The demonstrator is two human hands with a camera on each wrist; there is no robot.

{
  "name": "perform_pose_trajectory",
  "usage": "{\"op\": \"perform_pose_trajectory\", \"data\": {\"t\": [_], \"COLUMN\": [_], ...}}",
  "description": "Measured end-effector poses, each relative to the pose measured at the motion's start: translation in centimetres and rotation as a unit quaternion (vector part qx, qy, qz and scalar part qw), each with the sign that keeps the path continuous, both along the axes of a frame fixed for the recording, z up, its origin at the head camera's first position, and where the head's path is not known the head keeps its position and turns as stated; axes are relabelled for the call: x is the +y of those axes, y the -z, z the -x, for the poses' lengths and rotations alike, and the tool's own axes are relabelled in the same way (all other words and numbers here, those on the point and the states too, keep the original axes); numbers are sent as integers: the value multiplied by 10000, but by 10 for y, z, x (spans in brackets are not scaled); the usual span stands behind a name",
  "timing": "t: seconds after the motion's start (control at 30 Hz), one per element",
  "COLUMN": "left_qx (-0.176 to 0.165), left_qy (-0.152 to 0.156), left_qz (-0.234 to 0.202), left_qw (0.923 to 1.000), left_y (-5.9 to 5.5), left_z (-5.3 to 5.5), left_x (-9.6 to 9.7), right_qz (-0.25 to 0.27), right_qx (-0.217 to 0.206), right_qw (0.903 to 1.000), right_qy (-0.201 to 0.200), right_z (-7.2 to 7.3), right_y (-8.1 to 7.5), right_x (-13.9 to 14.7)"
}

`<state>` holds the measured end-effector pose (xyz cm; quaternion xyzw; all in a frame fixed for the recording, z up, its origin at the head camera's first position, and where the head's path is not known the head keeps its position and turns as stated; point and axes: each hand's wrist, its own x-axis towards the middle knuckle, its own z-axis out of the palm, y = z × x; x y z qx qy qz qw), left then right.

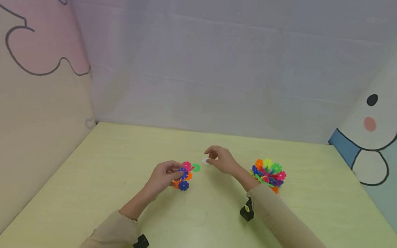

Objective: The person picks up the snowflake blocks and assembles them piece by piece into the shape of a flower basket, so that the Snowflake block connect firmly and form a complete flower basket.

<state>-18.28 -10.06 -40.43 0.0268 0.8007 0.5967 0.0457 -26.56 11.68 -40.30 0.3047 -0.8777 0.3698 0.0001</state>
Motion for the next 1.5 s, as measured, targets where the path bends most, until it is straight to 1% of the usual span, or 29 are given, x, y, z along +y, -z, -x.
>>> {"op": "perform_pose_trajectory", "data": {"t": [0.1, 0.23, 0.33, 0.4, 0.5, 0.57, 0.6, 0.63, 0.67, 0.73, 0.8, 0.87, 0.93, 1.03, 1.23, 1.4, 1.43, 1.5], "left_qx": [-131, -261, -339, -437, -589, -703, -753, -776, -804, -847, -870, -880, -876, -840, -639, -490, -490, -568], "left_qy": [171, 485, 688, 772, 933, 1007, 1039, 1074, 1097, 1117, 1110, 1090, 1063, 1071, 1208, 1156, 1130, 1079], "left_qz": [-22, -187, -402, -513, -662, -722, -752, -773, -786, -792, -769, -746, -746, -796, -797, -735, -754, -861], "left_qw": [9998, 9983, 9962, 9947, 9917, 9898, 9889, 9882, 9876, 9870, 9870, 9873, 9876, 9875, 9874, 9894, 9895, 9888], "left_y": [0, 1, 2, 1, 2, 3, 3, 4, 4, 6, 6, 6, 6, 6, 6, 7, 7, 7], "left_z": [-2, -6, -8, -10, -12, -13, -13, -13, -13, -13, -14, -14, -14, -15, -16, -17, -17, -17], "left_x": [0, 4, 8, 12, 17, 18, 19, 20, 20, 21, 22, 23, 24, 25, 26, 28, 29, 29], "right_qz": [-406, -976, -1208, -1108, -754, -249, 47, 362, 696, 1282, 1571, 1646, 1612, 1547, 1403, 1328, 1346, 1432], "right_qx": [-317, -858, -1083, -1135, -1080, -1252, -1376, -1538, -1735, -2092, -2280, -2405, -2460, -2478, -2382, -2272, -2276, -2381], "right_qw": [9984, 9904, 9853, 9858, 9903, 9911, 9898, 9868, 9816, 9685, 9600, 9558, 9552, 9558, 9605, 9645, 9642, 9605], "right_qy": [247, 467, 541, 560, 446, 386, 364, 354, 381, 421, 405, 394, 343, 328, 328, 227, 211, 152], "right_z": [16, 31, 36, 35, 27, 18, 13, 7, 0, -13, -25, -36, -43, -50, -52, -51, -51, -50], "right_y": [10, 23, 28, 29, 26, 22, 19, 16, 12, 2, -8, -17, -23, -26, -23, -21, -21, -22], "right_x": [0, 2, 3, 4, 8, 10, 11, 12, 13, 15, 15, 15, 14, 13, 15, 16, 17, 17]}}
